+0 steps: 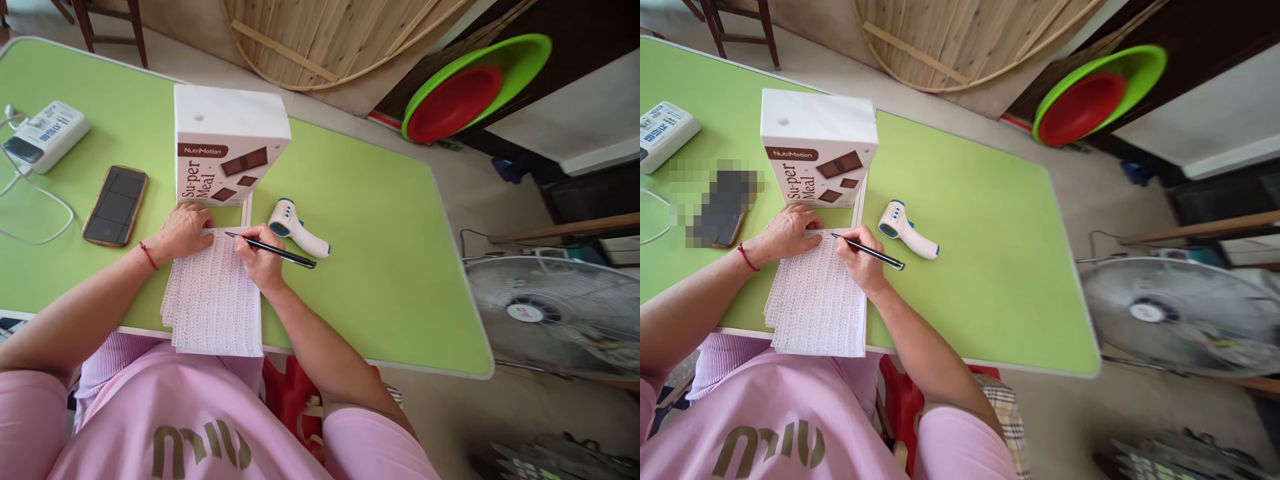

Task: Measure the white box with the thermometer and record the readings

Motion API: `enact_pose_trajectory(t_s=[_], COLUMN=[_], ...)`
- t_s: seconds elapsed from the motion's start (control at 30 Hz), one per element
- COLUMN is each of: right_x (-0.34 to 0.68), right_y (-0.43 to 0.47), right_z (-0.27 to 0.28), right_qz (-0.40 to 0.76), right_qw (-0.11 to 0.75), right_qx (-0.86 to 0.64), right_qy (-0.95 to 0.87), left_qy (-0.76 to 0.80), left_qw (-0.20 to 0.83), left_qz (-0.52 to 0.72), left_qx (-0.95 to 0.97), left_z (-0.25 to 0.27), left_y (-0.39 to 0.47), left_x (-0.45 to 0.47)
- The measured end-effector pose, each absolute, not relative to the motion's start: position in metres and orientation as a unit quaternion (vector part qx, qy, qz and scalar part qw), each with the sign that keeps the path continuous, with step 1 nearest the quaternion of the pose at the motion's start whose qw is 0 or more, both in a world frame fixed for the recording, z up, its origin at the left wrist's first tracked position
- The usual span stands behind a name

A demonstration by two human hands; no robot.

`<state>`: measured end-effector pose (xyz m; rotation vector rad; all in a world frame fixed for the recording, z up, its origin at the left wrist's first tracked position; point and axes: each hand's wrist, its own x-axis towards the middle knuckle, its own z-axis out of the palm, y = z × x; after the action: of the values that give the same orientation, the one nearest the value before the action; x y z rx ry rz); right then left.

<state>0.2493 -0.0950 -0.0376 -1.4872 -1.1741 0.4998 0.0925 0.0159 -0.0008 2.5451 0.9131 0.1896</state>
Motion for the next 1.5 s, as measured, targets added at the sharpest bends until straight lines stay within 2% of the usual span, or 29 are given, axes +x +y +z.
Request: enact_pose_trajectory(t_s=[0.13,0.97,1.5], right_x=[0.25,0.25,0.25], right_y=[-0.094,-0.092,-0.091], right_z=[-0.044,-0.051,-0.052], right_qz=[0.175,0.158,0.176], right_qw=[0.543,0.501,0.517], right_qx=[-0.614,-0.619,-0.622], right_qy=[-0.545,-0.584,-0.561], left_qy=[0.34,0.337,0.334], left_qw=[0.216,0.211,0.211], left_qz=[0.063,0.063,0.069], left_qx=[0.913,0.915,0.916], left_z=[0.001,-0.002,-0.003], left_y=[0.016,0.016,0.018], left_x=[0.093,0.094,0.093])
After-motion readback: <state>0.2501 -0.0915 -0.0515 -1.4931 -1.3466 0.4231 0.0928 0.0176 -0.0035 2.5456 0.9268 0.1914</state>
